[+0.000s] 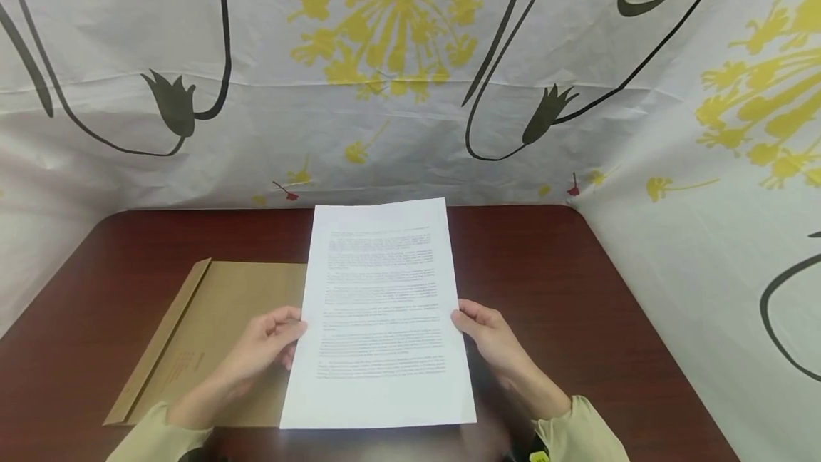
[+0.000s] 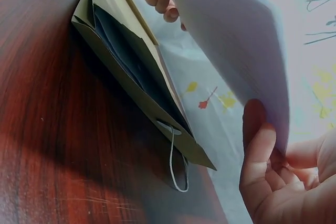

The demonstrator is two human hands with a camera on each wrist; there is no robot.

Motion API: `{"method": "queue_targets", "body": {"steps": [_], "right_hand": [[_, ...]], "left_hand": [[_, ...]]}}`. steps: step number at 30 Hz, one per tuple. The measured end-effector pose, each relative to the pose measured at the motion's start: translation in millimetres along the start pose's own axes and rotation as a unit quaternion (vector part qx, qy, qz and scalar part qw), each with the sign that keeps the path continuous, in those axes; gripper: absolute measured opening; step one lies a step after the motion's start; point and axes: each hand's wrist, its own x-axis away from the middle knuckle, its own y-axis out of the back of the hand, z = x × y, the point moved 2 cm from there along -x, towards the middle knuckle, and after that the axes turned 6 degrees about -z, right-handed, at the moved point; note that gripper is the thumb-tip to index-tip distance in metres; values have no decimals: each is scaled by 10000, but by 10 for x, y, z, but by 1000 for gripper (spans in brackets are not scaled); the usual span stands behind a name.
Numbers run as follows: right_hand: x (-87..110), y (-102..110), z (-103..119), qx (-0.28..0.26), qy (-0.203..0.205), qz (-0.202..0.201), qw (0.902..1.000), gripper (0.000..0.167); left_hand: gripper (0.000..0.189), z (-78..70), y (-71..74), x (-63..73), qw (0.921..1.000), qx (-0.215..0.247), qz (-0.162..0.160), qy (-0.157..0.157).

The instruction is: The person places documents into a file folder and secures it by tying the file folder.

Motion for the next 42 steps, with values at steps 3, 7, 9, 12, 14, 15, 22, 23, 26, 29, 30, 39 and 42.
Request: {"method": "queue_targets", "body": {"steps": [3, 7, 9, 12, 14, 15, 22, 23, 26, 29, 30, 39, 42], "right_hand": [[4, -7, -20, 6, 142, 176, 9997, 45], [16, -19, -59, -68, 331, 465, 9983, 37], [26, -27, -82, -173, 374, 676, 9969, 30], [41, -37, -107, -305, 467, 1109, 9923, 20], [47, -45, -114, -342, 495, 1293, 9898, 17], [47, -47, -115, -341, 490, 1294, 9898, 16], [23, 1, -105, -299, 146, -2, 9994, 20], [21, 9, -106, -326, 109, -182, 9992, 20], [19, 24, -102, -473, 20, -588, 9971, 21], [22, 40, -96, -725, -12, -990, 9924, 15], [24, 48, -92, -805, -25, -1127, 9904, 13], [12, 101, -76, -1374, -44, -1768, 9746, 9], [7, 94, -78, -1399, -58, -1766, 9743, 8]], "left_hand": [[24, -22, 33, -23, 9999, -138, 49, -89], [24, -58, 93, -77, 9982, -495, 186, -281], [24, -65, 129, -114, 9967, -657, 305, -374], [23, -67, 194, -171, 9934, -836, 558, -558], [22, -63, 238, -205, 9911, -864, 776, -656], [22, -62, 257, -222, 9897, -869, 895, -701], [22, -65, 309, -304, 9835, -915, 1447, -586], [23, -70, 304, -307, 9840, -912, 1426, -558], [29, -69, 293, -311, 9880, -734, 1304, -391], [40, -64, 303, -301, 9919, -425, 1191, -119], [44, -65, 311, -294, 9920, -235, 1237, -42], [21, -55, 219, -99, 9529, 1832, 2383, -413], [28, -2, 116, -47, 9658, 1586, 2006, -426]]}}
